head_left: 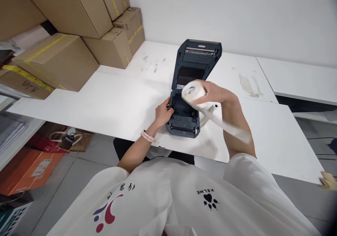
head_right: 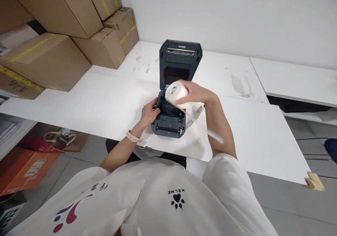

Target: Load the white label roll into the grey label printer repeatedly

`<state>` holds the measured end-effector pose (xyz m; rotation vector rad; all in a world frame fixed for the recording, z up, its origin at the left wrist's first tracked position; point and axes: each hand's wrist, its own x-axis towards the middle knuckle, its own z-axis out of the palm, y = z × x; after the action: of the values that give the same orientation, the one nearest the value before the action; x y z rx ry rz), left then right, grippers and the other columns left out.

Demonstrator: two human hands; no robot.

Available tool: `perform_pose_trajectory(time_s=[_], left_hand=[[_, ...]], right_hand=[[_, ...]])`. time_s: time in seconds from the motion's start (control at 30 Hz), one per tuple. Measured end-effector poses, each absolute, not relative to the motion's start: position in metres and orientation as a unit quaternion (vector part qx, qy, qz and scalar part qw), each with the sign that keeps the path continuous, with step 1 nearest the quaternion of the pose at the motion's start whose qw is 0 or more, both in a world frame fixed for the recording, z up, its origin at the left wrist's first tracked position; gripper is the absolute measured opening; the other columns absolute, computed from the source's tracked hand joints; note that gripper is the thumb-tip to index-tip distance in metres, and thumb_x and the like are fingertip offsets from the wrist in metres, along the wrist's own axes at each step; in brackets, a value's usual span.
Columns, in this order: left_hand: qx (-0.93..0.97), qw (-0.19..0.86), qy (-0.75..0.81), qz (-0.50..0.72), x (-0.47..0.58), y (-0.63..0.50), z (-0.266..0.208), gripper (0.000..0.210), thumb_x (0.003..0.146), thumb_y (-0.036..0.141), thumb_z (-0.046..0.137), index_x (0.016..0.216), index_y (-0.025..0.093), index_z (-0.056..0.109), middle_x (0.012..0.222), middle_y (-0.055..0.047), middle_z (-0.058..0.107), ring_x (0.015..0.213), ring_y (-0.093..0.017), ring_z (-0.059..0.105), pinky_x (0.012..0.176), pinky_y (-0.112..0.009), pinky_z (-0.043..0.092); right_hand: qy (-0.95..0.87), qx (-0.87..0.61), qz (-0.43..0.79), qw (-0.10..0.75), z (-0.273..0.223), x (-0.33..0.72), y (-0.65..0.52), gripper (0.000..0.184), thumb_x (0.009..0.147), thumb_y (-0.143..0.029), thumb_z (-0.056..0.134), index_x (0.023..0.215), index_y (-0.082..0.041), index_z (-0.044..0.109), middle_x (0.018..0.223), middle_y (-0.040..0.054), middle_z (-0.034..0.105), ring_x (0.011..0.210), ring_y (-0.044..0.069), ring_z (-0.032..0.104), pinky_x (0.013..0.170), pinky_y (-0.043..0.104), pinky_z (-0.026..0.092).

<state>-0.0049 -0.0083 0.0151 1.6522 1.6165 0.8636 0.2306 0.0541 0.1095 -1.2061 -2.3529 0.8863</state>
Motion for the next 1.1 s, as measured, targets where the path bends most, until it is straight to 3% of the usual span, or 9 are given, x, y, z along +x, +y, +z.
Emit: perform_pose_trajectory(time_s=[0.13,0.33,0.43,0.63,0.87,1.1], left_hand=[[0.636,0.326,0.614,0.334,-0.005,-0.01,0.016,0.065,0.078,0.015,0.051,0.142,0.025,0.054,0.124,-0.003,0.072,0.111,-0.026,0.068,0.094,-0.032,0.05],[0.641,0.318,0.623,0.315,-0.006,-0.011,0.018,0.066,0.079,0.016,0.051,0.144,0.026,0.052,0.123,-0.002,0.073,0.109,-0.026,0.068,0.091,-0.031,0.05],[0.641,0.327,0.615,0.324,-0.006,-0.011,0.018,0.066,0.079,0.015,0.049,0.144,0.027,0.052,0.121,-0.001,0.073,0.106,-0.024,0.069,0.089,-0.03,0.051],[0.641,0.332,0.608,0.332,-0.007,-0.011,0.015,0.067,0.081,0.016,0.048,0.146,0.027,0.049,0.12,-0.001,0.074,0.105,-0.023,0.07,0.09,-0.029,0.051],[0.634,0.334,0.601,0.352,-0.007,-0.009,0.009,0.065,0.081,0.014,0.05,0.145,0.027,0.051,0.128,0.0,0.071,0.111,-0.022,0.069,0.097,-0.03,0.051],[0.625,0.341,0.613,0.343,-0.006,-0.008,0.008,0.066,0.081,0.015,0.052,0.146,0.025,0.05,0.134,0.0,0.067,0.114,-0.021,0.068,0.102,-0.03,0.05]], right_hand=[[-0.884,-0.428,0.186,-0.009,0.103,0.181,0.055,0.06,0.064,-0.046,0.079,0.117,-0.023,0.062,0.119,0.0085,0.069,0.107,0.032,0.064,0.088,0.041,0.051],[-0.873,-0.457,0.142,-0.091,0.07,0.164,0.055,0.067,0.071,-0.048,0.073,0.128,-0.018,0.056,0.122,0.0149,0.066,0.107,0.036,0.064,0.085,0.044,0.052],[-0.883,-0.447,0.138,-0.048,0.068,0.17,0.042,0.066,0.08,-0.043,0.068,0.138,-0.016,0.051,0.131,0.0172,0.061,0.119,0.038,0.059,0.096,0.048,0.05],[-0.888,-0.409,0.129,0.166,0.066,0.182,-0.038,0.043,0.099,-0.035,0.047,0.138,-0.02,0.056,0.14,0.0123,0.059,0.13,0.03,0.055,0.105,0.048,0.049],[-0.866,-0.463,0.055,0.178,0.026,0.167,-0.101,0.044,0.103,-0.035,0.042,0.142,-0.019,0.054,0.152,0.0088,0.051,0.145,0.03,0.041,0.114,0.052,0.042],[-0.864,-0.477,0.038,0.157,0.028,0.161,-0.102,0.043,0.103,-0.034,0.041,0.14,-0.017,0.055,0.151,0.0085,0.051,0.143,0.032,0.044,0.107,0.05,0.047]])
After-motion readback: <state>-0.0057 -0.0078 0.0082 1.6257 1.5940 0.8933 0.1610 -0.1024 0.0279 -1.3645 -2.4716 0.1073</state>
